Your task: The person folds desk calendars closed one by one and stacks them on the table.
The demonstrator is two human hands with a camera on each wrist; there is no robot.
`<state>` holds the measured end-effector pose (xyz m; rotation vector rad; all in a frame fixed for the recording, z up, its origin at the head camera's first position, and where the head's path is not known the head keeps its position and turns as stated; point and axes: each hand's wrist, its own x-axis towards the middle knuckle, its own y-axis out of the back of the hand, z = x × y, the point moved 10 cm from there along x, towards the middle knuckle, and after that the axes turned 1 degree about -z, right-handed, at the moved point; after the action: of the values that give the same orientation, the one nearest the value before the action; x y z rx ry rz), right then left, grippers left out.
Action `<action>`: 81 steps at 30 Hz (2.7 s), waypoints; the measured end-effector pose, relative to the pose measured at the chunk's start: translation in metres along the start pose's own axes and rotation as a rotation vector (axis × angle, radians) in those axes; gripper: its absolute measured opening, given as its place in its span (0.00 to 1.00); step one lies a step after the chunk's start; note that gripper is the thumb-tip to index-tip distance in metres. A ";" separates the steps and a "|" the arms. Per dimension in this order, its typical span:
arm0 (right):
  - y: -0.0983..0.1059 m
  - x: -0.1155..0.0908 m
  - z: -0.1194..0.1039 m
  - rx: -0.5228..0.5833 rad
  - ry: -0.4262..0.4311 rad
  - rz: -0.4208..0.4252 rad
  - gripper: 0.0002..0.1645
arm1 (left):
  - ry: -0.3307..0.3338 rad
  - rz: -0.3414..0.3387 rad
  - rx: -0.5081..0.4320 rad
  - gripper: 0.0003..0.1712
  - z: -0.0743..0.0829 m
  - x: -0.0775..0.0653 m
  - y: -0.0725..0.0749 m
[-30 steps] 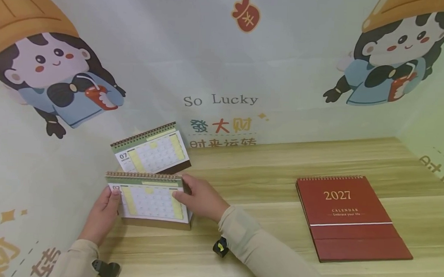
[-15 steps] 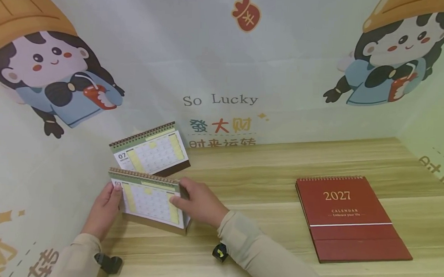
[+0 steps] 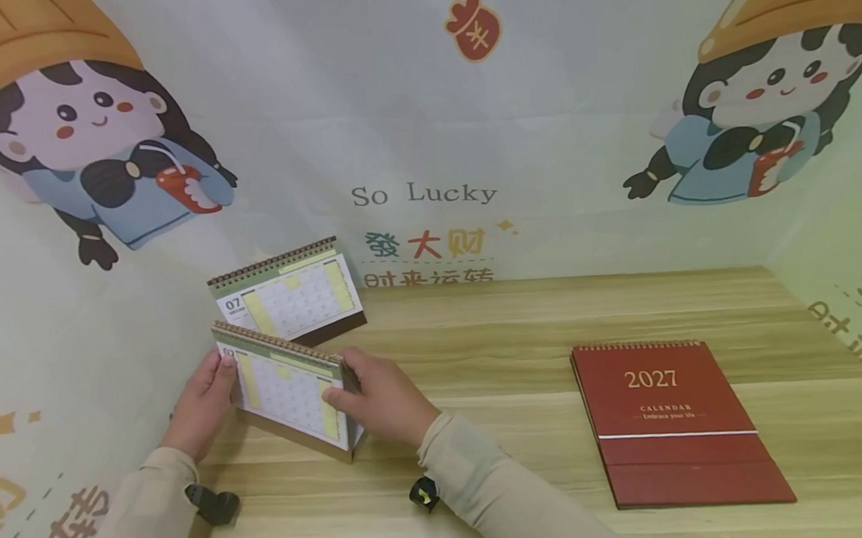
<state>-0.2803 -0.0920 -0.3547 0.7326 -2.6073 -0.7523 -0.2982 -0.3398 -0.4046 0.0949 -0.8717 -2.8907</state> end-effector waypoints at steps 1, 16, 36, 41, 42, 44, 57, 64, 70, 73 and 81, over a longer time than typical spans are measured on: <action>0.000 0.000 0.000 -0.003 0.001 0.001 0.14 | 0.002 -0.003 0.000 0.39 0.000 0.001 0.000; -0.003 0.000 0.003 0.114 -0.010 -0.030 0.16 | -0.020 -0.040 0.032 0.41 -0.002 0.003 -0.001; 0.024 -0.012 0.036 0.187 -0.136 0.179 0.22 | -0.057 -0.051 0.024 0.41 0.000 0.005 -0.001; 0.022 -0.011 0.035 0.204 -0.129 0.163 0.24 | -0.061 -0.055 0.014 0.40 0.000 0.004 -0.002; 0.020 -0.011 0.035 0.213 -0.132 0.154 0.25 | -0.062 -0.056 0.013 0.40 0.000 0.004 -0.002; 0.015 -0.011 0.033 0.243 -0.134 0.118 0.29 | -0.059 -0.055 0.012 0.40 0.000 0.004 -0.002; -0.027 0.013 0.021 0.447 -0.136 -0.128 0.49 | -0.021 -0.019 0.021 0.41 -0.004 0.004 -0.001; -0.025 0.022 0.018 0.553 -0.175 -0.136 0.41 | -0.027 -0.008 0.022 0.42 0.000 0.005 0.000; -0.031 0.025 0.014 0.738 -0.231 -0.179 0.36 | -0.021 0.000 0.018 0.41 -0.002 0.004 0.000; -0.031 0.025 0.013 0.780 -0.275 -0.167 0.30 | -0.023 0.005 0.019 0.40 -0.002 0.003 0.000; -0.019 0.022 0.005 0.802 -0.263 -0.036 0.20 | -0.033 0.015 0.028 0.40 0.000 0.004 0.000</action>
<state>-0.2928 -0.1161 -0.3661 0.9247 -3.1404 0.2627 -0.3017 -0.3406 -0.4046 0.0437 -0.9142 -2.8748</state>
